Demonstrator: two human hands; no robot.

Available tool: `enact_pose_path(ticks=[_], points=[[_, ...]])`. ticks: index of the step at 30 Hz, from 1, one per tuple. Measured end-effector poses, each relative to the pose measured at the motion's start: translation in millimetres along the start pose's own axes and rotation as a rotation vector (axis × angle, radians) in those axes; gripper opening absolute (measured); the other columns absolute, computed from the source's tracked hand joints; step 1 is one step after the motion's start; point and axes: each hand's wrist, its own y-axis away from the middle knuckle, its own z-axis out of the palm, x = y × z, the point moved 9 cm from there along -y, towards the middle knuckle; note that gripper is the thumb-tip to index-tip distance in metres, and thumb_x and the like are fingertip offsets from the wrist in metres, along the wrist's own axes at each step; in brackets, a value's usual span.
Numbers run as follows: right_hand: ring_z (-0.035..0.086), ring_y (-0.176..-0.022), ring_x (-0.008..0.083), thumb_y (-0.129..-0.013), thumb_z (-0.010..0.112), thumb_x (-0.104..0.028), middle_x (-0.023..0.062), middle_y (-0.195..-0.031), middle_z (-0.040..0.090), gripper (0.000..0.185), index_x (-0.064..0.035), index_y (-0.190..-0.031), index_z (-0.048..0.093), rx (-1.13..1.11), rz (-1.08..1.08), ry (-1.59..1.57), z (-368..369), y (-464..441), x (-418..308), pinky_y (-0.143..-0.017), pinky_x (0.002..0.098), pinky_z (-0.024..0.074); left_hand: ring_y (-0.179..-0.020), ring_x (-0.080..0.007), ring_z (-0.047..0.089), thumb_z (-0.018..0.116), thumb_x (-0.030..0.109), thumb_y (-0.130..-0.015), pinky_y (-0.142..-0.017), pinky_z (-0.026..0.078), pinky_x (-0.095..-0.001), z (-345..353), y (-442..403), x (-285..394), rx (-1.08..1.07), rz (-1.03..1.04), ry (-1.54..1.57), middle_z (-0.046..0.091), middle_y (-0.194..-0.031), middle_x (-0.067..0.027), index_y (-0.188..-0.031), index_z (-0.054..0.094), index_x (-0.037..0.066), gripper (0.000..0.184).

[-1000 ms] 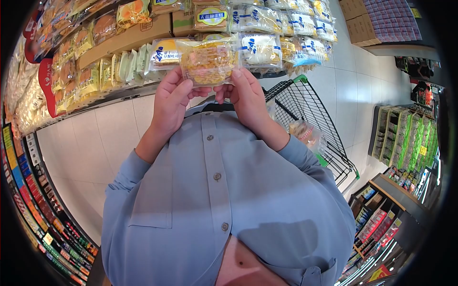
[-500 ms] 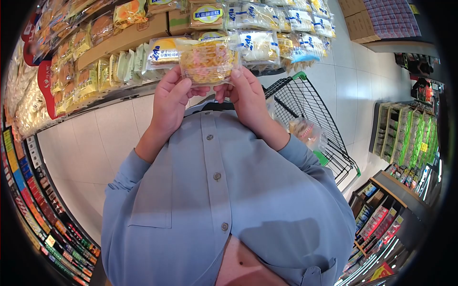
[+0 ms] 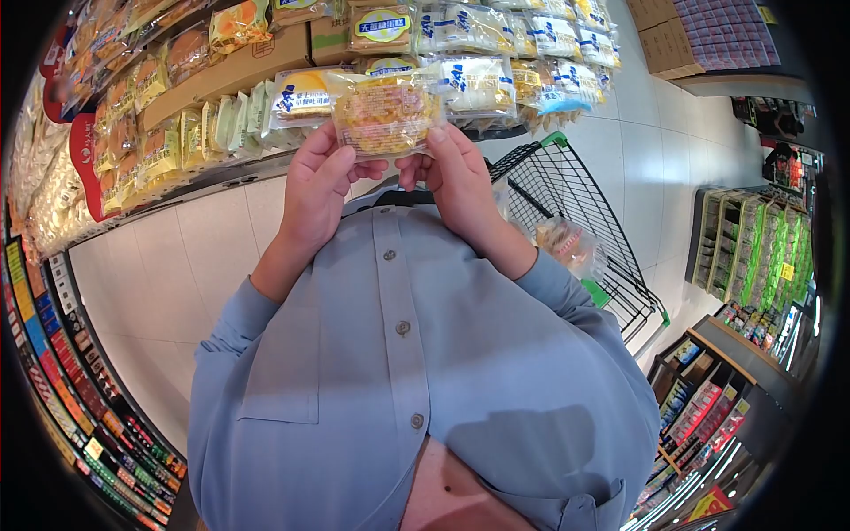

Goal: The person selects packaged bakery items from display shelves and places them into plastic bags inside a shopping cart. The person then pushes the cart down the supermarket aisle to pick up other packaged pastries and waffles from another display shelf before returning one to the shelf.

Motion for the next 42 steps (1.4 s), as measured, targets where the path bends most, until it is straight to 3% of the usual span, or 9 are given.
enact_pose_path(ticks=[5,9,12,16,21,24,27,30,42], points=[[0.061,-0.074,0.0114,-0.103,0.047,-0.024,0.0069,-0.096,0.065,0.027,-0.0024,-0.118,0.054,-0.011,0.045,-0.006,-1,0,5,-0.066,0.0258,0.0503,-0.1,-0.0206,0.066,0.052,0.015,-0.099,-0.088,0.053,-0.0357,-2,1,2,0.007,0.027,0.023,0.063,-0.118,-0.0131,-0.133,0.046,-0.001,0.038],[0.057,-0.107,0.016,-0.099,0.054,-0.015,0.0119,-0.131,0.052,0.047,-0.0028,-0.141,0.037,0.137,-0.22,0.257,-8,4,-22,-0.088,0.0306,0.0481,-0.098,-0.0212,0.066,0.052,0.016,-0.099,-0.088,0.053,-0.0364,1,0,9,0.095,0.084,-0.026,0.064,-0.116,-0.0124,-0.131,0.047,-0.001,0.037],[0.045,-0.129,0.0203,-0.095,0.059,-0.015,0.0134,-0.146,0.04,0.063,-0.0035,-0.149,0.029,0.044,-0.33,0.383,4,9,-39,-0.105,0.0359,0.0395,-0.107,-0.0223,0.064,0.053,0.017,-0.099,-0.092,0.051,-0.0351,5,0,14,0.18,0.143,-0.326,0.061,-0.124,-0.0135,-0.135,0.044,-0.003,0.042],[0.032,-0.141,0.0225,-0.091,0.068,-0.019,0.0124,-0.152,0.032,0.075,-0.0038,-0.151,0.025,-0.104,-0.27,0.173,13,13,-31,-0.115,0.0398,0.0273,-0.128,-0.0288,0.049,0.06,0.013,-0.093,-0.106,0.04,-0.0386,57,2,30,-0.121,0.321,-0.781,0.05,-0.138,-0.0166,-0.139,0.046,0.001,0.05],[0.065,-0.107,0.0221,-0.1,0.054,-0.019,0.0132,-0.123,0.062,0.04,-0.0019,-0.135,0.046,0.136,-0.149,-0.084,-25,18,-29,-0.088,0.0352,0.0548,-0.136,-0.0339,0.04,0.065,0.009,-0.085,-0.113,0.03,-0.0412,79,-1,16,-0.368,0.39,-1.079,0.046,-0.143,-0.0181,-0.137,0.051,0.005,0.054],[0.066,-0.1,0.0261,-0.101,0.05,-0.026,0.0153,-0.12,0.063,0.041,-0.0013,-0.134,0.046,0.088,-0.082,-0.147,-28,27,-32,-0.084,0.0393,0.0558,-0.133,-0.0287,0.043,0.062,0.01,-0.089,-0.11,0.034,-0.0385,69,-11,17,-0.161,0.437,-0.985,0.047,-0.142,-0.0152,-0.136,0.05,0.003,0.049],[0.068,-0.096,0.0239,-0.101,0.051,-0.024,0.0146,-0.118,0.064,0.038,-0.001,-0.131,0.05,0.078,-0.053,-0.133,-35,36,-32,-0.078,0.0344,0.0558,-0.112,-0.0129,0.055,0.053,0.013,-0.099,-0.097,0.045,-0.0301,51,-25,-4,0.007,0.18,-0.437,0.055,-0.13,-0.0086,-0.133,0.049,-0.001,0.037],[0.067,-0.094,0.0208,-0.1,0.053,-0.023,0.0133,-0.117,0.064,0.037,-0.0013,-0.13,0.051,0.048,-0.003,-0.137,-40,42,-33,-0.076,0.0324,0.0556,-0.099,-0.0113,0.06,0.055,0.014,-0.099,-0.087,0.05,-0.0278,49,-29,-39,-0.053,-0.135,-0.251,0.062,-0.116,-0.0069,-0.128,0.052,0.0,0.033],[0.063,-0.103,0.0142,-0.099,0.057,-0.024,0.0077,-0.12,0.061,0.039,-0.0032,-0.131,0.049,0.251,-0.087,-0.255,-94,58,-38,-0.079,0.0282,0.0548,-0.091,-0.0109,0.063,0.054,0.016,-0.101,-0.076,0.055,-0.0292,69,-41,-62,-0.084,-0.139,-0.326,0.064,-0.108,-0.0066,-0.118,0.054,0.003,0.021]])
